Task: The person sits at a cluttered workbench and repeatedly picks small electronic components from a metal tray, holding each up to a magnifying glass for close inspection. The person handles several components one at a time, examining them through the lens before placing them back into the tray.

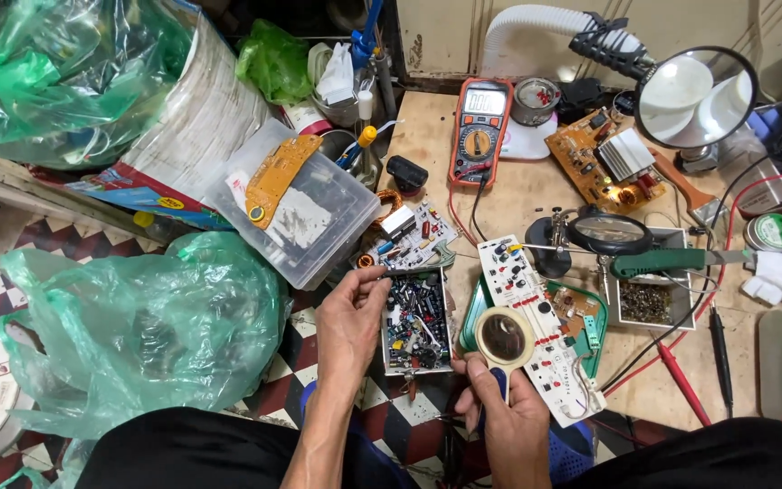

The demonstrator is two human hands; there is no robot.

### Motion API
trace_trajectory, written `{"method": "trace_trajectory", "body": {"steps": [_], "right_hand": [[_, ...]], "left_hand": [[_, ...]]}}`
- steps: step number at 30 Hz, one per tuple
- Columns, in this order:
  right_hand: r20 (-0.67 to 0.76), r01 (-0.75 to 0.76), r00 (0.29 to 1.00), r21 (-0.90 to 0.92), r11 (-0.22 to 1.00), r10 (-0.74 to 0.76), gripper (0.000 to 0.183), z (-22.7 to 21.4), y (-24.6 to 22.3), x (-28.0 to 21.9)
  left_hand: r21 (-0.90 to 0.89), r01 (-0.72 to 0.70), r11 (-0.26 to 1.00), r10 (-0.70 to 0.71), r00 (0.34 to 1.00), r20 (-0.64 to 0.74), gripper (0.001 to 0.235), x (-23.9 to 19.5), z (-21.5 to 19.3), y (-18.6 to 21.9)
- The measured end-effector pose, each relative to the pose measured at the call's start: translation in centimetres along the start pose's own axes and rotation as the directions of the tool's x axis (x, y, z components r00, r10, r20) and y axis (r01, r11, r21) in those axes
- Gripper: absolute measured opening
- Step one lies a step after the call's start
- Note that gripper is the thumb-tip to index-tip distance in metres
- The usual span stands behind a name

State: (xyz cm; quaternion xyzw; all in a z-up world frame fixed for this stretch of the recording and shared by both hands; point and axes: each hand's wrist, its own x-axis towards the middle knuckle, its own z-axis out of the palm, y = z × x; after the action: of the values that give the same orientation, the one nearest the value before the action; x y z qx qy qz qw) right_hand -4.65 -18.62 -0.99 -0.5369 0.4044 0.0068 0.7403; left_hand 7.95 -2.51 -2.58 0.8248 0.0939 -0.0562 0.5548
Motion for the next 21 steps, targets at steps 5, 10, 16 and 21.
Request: {"method": "trace_trajectory", "body": {"steps": [5,10,16,21], "right_hand": [[-0.015,-0.014,1.000,0.011,1.000,0.015,0.025,-0.9,0.5,-0.2],[0.004,-0.020,1.000,0.016,1.000,0.020,0.026,-0.7,0.3,-0.8],[0.059,0.058,0.997,-0.004,0.998,-0.058,0.028,-0.2,1.9,-0.9],[0.092,0.081,0.993,-0.097,0.992,-0.072,0.032,-0.3,1.9,-0.5]], "left_hand": [[0.056,0.002,0.998,-0.003,1.000,0.024,0.022,-1.0,-0.8,0.7],[0.098,-0.015,0.995,0.005,0.995,0.103,0.018,-2.1,-1.4,0.2],[0.433,-0.566,0.701,0.485,0.824,0.293,0.023,1.5,0.2,-4.2],[0.424,-0.543,0.724,0.483,0.839,0.251,0.027,2.6,-1.2,-5.0]]}}
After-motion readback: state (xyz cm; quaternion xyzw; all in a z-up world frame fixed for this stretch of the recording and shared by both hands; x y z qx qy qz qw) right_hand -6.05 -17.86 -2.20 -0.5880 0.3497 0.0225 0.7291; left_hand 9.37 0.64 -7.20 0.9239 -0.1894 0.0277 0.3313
